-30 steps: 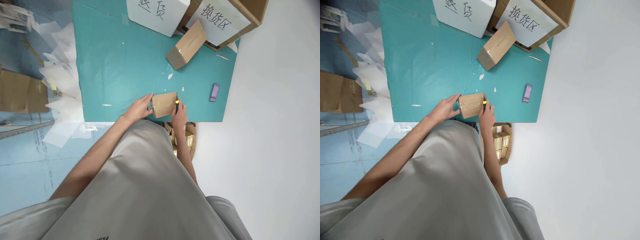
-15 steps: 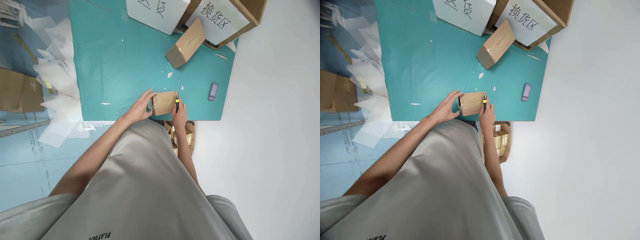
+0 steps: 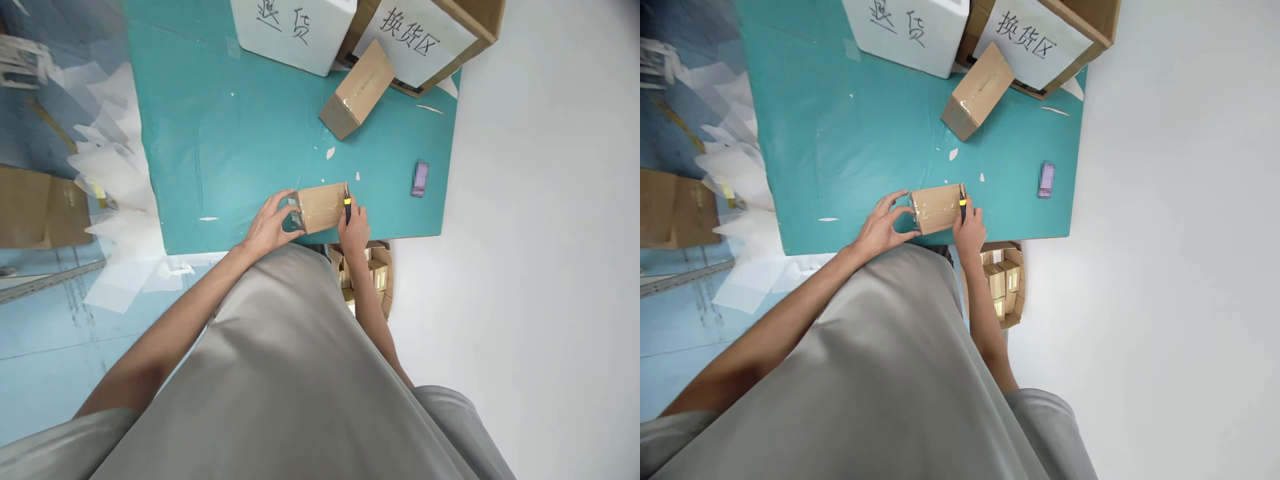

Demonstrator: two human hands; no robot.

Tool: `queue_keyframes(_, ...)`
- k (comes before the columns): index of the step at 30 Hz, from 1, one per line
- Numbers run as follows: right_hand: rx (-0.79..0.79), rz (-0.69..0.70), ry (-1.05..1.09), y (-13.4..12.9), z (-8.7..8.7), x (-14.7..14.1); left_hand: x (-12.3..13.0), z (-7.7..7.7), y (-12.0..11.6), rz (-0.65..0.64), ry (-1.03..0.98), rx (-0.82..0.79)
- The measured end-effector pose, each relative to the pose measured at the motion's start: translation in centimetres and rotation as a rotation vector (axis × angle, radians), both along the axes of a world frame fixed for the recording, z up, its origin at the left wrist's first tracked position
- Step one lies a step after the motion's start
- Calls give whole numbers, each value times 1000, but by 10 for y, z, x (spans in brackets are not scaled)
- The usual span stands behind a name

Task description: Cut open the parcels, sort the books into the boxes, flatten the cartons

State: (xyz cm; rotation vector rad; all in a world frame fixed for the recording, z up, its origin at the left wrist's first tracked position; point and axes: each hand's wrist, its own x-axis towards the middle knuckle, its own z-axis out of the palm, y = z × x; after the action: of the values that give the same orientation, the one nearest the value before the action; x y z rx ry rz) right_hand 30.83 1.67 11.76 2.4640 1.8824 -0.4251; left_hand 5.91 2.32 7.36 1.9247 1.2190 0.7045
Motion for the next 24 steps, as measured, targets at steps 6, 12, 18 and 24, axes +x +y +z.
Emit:
queue_keyframes(6, 11, -6, 15, -3, -1, 2, 9, 3, -4, -23, 34, -74)
queue_keyframes(12, 9, -28, 71, -5, 3, 1, 16, 8, -4, -48, 80, -116)
queue_keyframes(18, 17, -46, 147, -4, 6, -2, 5, 4, 0, -43, 45, -119)
queue_keyframes(24, 47, -144, 368, -13, 7, -7, 1, 18, 9, -70, 37, -57)
